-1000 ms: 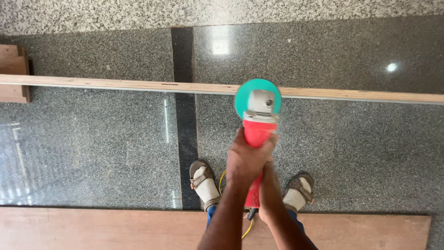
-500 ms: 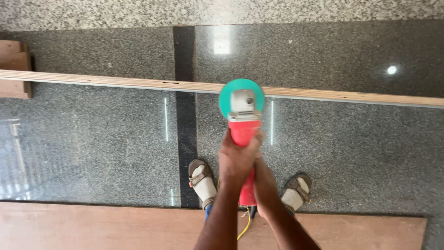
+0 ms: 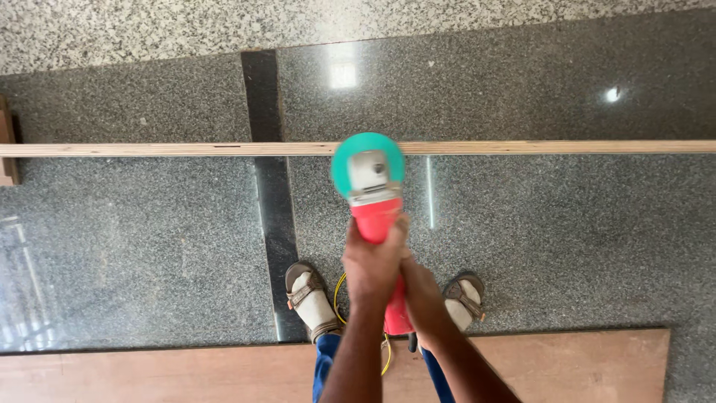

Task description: The person uses a handheld angle grinder with a green sanding disc to sand the surface of a long, thin wooden plank. The plank is positioned on a speckled grey tiled floor, resting on a small wooden block at one end. The person moves the tool back and forth along the length of the plank to smooth the wood.

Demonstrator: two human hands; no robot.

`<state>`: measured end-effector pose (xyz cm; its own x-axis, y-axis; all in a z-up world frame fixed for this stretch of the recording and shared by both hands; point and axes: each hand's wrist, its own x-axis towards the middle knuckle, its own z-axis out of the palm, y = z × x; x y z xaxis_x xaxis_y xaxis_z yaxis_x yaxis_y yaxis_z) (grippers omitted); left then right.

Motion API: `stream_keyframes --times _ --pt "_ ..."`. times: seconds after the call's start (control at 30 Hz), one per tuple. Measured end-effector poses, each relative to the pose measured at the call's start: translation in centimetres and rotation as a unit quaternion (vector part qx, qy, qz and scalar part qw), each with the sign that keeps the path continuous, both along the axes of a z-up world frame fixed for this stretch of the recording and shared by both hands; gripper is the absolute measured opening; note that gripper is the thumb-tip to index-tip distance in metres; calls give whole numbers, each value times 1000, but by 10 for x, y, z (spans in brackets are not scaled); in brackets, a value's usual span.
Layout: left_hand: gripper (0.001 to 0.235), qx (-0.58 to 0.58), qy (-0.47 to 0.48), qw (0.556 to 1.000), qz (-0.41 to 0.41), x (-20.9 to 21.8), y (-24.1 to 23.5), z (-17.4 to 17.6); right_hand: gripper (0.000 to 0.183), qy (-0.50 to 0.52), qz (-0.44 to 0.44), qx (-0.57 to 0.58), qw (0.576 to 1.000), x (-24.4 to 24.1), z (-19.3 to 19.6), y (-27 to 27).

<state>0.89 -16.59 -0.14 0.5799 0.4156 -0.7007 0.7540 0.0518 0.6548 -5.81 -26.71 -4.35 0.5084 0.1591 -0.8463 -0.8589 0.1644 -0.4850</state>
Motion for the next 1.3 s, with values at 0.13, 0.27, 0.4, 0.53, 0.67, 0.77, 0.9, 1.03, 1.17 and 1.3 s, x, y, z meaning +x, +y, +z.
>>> stream_keyframes --times 0.13,0.27,0.4,0.53,0.67,0.77,0.9,1.03,1.17,1.3 --pt "58 -21 -19 1000 -4 -4 -4 0 58 33 8 -8 999 0 -2 -8" --pt "60 -20 -21 997 -74 3 -37 4 44 51 -108 -58 991 -16 -9 -34" --pt "65 5 102 975 -196 6 -57 9 52 6 -161 -113 981 -28 -13 -52" --pt "62 -16 10 994 -108 5 -43 5 49 76 -142 -74 984 -20 -11 -34" --pt "57 -28 26 999 -17 3 -3 -1 53 17 -11 -37 999 -2 -3 -1" --pt "54 -1 12 1000 -3 -1 12 0 55 6 45 -21 999 7 4 10" --pt "55 -11 19 1000 -9 -3 -1 4 57 18 34 -19 999 5 9 0" --pt "59 -15 18 999 -41 -2 -36 8 52 55 -56 -51 996 -8 7 -32" --pt "65 -12 26 994 -109 4 -67 11 52 74 -121 -69 987 -17 0 -62" --pt "69 2 85 979 -186 9 -74 11 56 35 -156 -80 984 -17 2 -64"
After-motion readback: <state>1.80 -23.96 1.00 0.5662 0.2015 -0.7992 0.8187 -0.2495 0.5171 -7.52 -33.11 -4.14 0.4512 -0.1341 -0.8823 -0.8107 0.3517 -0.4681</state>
